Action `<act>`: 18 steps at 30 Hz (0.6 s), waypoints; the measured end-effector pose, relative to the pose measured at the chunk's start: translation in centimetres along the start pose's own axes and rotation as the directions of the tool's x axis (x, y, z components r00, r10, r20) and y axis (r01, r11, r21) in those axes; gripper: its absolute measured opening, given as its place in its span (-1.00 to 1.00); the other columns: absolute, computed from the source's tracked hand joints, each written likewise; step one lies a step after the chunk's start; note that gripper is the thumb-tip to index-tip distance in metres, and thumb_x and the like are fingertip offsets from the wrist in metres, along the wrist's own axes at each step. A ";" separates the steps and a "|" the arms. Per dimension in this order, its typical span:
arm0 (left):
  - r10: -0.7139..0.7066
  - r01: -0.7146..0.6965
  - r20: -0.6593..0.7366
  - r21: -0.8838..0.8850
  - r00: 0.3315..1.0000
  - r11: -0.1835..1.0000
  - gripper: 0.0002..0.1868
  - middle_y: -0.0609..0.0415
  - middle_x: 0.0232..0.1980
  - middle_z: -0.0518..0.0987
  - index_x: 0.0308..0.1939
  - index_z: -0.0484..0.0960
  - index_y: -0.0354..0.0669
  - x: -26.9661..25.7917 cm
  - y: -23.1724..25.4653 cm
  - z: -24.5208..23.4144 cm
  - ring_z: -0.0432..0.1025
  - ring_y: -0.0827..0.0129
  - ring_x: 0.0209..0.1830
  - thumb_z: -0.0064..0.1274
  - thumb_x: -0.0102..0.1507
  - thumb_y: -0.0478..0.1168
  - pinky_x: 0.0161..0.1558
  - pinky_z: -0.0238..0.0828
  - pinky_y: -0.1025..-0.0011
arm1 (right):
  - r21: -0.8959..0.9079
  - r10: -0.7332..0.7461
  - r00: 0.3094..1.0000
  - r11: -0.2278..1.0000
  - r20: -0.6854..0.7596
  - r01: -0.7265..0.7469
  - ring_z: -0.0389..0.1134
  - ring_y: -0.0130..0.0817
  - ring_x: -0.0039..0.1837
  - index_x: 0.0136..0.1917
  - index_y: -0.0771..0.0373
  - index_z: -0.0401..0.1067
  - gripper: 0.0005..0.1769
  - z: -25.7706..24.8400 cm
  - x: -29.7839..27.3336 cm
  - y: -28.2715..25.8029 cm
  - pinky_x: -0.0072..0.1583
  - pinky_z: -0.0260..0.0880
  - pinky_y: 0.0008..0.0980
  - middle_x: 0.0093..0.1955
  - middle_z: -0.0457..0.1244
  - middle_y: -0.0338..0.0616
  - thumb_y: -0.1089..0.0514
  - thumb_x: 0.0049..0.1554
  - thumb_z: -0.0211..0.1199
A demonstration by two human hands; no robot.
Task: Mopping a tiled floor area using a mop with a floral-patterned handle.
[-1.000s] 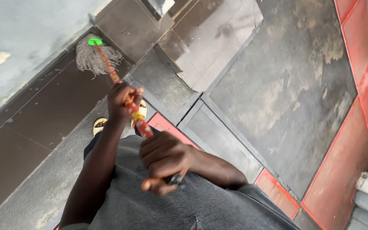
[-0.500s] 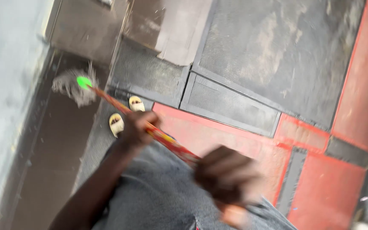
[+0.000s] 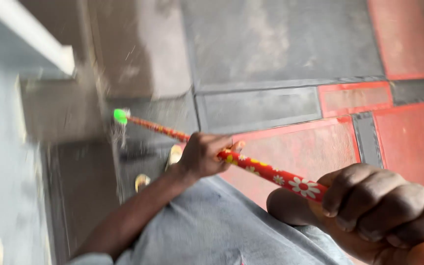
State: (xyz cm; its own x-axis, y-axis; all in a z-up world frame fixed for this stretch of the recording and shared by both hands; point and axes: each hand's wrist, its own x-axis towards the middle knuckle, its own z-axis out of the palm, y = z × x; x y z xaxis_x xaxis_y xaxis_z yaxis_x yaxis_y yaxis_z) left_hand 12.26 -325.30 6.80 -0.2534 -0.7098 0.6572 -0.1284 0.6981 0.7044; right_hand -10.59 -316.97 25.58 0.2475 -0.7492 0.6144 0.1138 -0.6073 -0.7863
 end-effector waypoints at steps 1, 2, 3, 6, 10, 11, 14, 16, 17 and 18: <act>0.024 -0.024 0.020 -0.017 1.000 1.000 -0.70 0.03 -0.57 0.42 -0.43 0.52 -0.18 0.9 -1.3 1.2 0.40 0.18 -0.62 0.12 0.36 -0.14 -0.53 0.28 0.31 | -0.023 -0.014 1.000 1.000 -0.022 0.014 0.15 -0.46 -0.51 -0.27 0.02 0.11 -0.59 -0.3 0.0 -0.3 -0.21 0.37 -0.23 -0.50 0.08 -0.35 -0.19 0.26 0.13; 0.052 -0.049 0.093 -0.027 0.994 0.998 -0.63 0.08 -0.65 0.40 -0.54 0.47 -0.15 1.7 -2.7 2.4 0.35 0.27 -0.74 0.16 0.31 -0.11 -0.64 0.24 0.34 | 0.020 -0.030 0.999 0.999 -0.033 0.030 0.13 -0.45 -0.52 -0.28 0.03 0.11 -0.59 -0.6 0.0 -0.5 -0.24 0.38 -0.24 -0.51 0.08 -0.33 -0.15 0.26 0.12; 0.044 -0.041 0.146 -0.022 0.988 0.999 -0.56 0.12 -0.73 0.37 -0.65 0.43 -0.12 1.8 -3.7 3.7 0.29 0.35 -0.86 0.21 0.25 -0.08 -0.74 0.20 0.38 | 0.092 -0.021 1.000 0.996 -0.020 0.023 0.11 -0.45 -0.54 -0.30 0.04 0.11 -0.59 -1.2 0.4 -0.4 -0.26 0.38 -0.25 -0.52 0.08 -0.31 -0.12 0.27 0.12; 0.092 -0.094 0.101 0.011 0.991 0.996 -0.50 0.08 -0.68 0.34 -0.62 0.35 -0.14 6.3 -3.5 3.2 0.29 0.32 -0.76 0.16 0.38 -0.15 -0.61 0.20 0.31 | -0.123 -0.030 0.999 0.992 -0.019 0.027 0.12 -0.48 -0.55 -0.38 0.05 0.05 -0.52 -3.2 1.0 0.2 -0.26 0.34 -0.29 -0.52 0.04 -0.34 -0.09 0.28 0.12; 0.191 -0.191 0.048 -0.001 0.980 0.982 -0.50 0.18 -0.72 0.35 -0.65 0.36 -0.05 10.4 -7.5 5.3 0.27 0.40 -0.82 0.18 0.37 -0.21 -0.67 0.22 0.37 | -0.046 -0.138 0.987 0.990 -0.082 0.135 0.14 -0.50 -0.63 -0.47 0.01 -0.03 -0.47 -3.1 4.5 2.6 -0.39 0.31 -0.38 -0.57 0.03 -0.36 0.02 0.21 0.17; 0.226 -0.226 0.003 0.017 0.974 0.974 -0.52 0.12 -0.67 0.34 -0.62 0.33 -0.10 11.8 -8.2 5.0 0.29 0.31 -0.74 0.17 0.37 -0.24 -0.60 0.21 0.31 | -0.100 -0.080 0.997 0.992 0.009 0.081 0.12 -0.50 -0.62 -0.47 0.05 -0.05 -0.44 -2.9 6.1 3.5 -0.41 0.32 -0.43 -0.58 0.05 -0.34 0.04 0.21 0.20; 0.332 -0.328 -0.052 0.074 0.942 0.942 -0.58 0.08 -0.63 0.34 -0.58 0.33 -0.14 16.0 -12.5 4.9 0.29 0.25 -0.71 0.17 0.32 -0.29 -0.56 0.21 0.26 | -0.135 -0.140 0.986 0.979 0.090 0.151 0.10 -0.50 -0.60 -0.45 0.09 -0.06 -0.44 -2.8 9.6 7.5 -0.44 0.33 -0.44 -0.59 0.06 -0.32 0.08 0.21 0.22; 0.373 -0.366 -0.054 0.111 0.926 0.924 -0.62 0.09 -0.65 0.34 -0.59 0.36 -0.12 18.0 -16.0 5.0 0.26 0.27 -0.74 0.17 0.27 -0.31 -0.59 0.22 0.28 | -0.095 -0.236 0.969 0.966 0.068 0.242 0.10 -0.48 -0.60 -0.44 0.08 -0.06 -0.45 -2.9 11.3 10.2 -0.45 0.32 -0.41 -0.59 0.05 -0.32 0.11 0.21 0.22; 0.430 -0.420 -0.059 0.125 0.901 0.899 -0.56 0.08 -0.68 0.30 -0.64 0.31 -0.13 19.5 -18.2 5.0 0.24 0.26 -0.77 0.20 0.26 -0.32 -0.62 0.19 0.28 | -0.076 -0.307 0.950 0.948 0.053 0.310 0.10 -0.47 -0.60 -0.42 0.08 -0.06 -0.46 -3.0 12.5 11.6 -0.46 0.31 -0.38 -0.60 0.04 -0.32 0.12 0.20 0.23; 0.485 -0.473 -0.063 0.139 0.872 0.870 -0.51 0.07 -0.71 0.27 -0.68 0.27 -0.13 21.1 -20.6 4.9 0.22 0.26 -0.80 0.23 0.24 -0.33 -0.65 0.15 0.28 | -0.058 -0.375 0.926 0.924 0.035 0.377 0.10 -0.46 -0.60 -0.41 0.08 -0.06 -0.47 -3.2 13.7 13.0 -0.47 0.30 -0.36 -0.60 0.04 -0.32 0.14 0.20 0.23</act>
State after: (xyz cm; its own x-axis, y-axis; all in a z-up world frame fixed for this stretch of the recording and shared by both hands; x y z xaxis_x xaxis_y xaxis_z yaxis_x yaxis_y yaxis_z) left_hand 4.88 -354.19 4.83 -0.2229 -0.2869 0.9316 -0.1252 0.9562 0.2645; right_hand -8.75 -335.99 23.96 0.2203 -0.4568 0.8619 0.1423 -0.8591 -0.4917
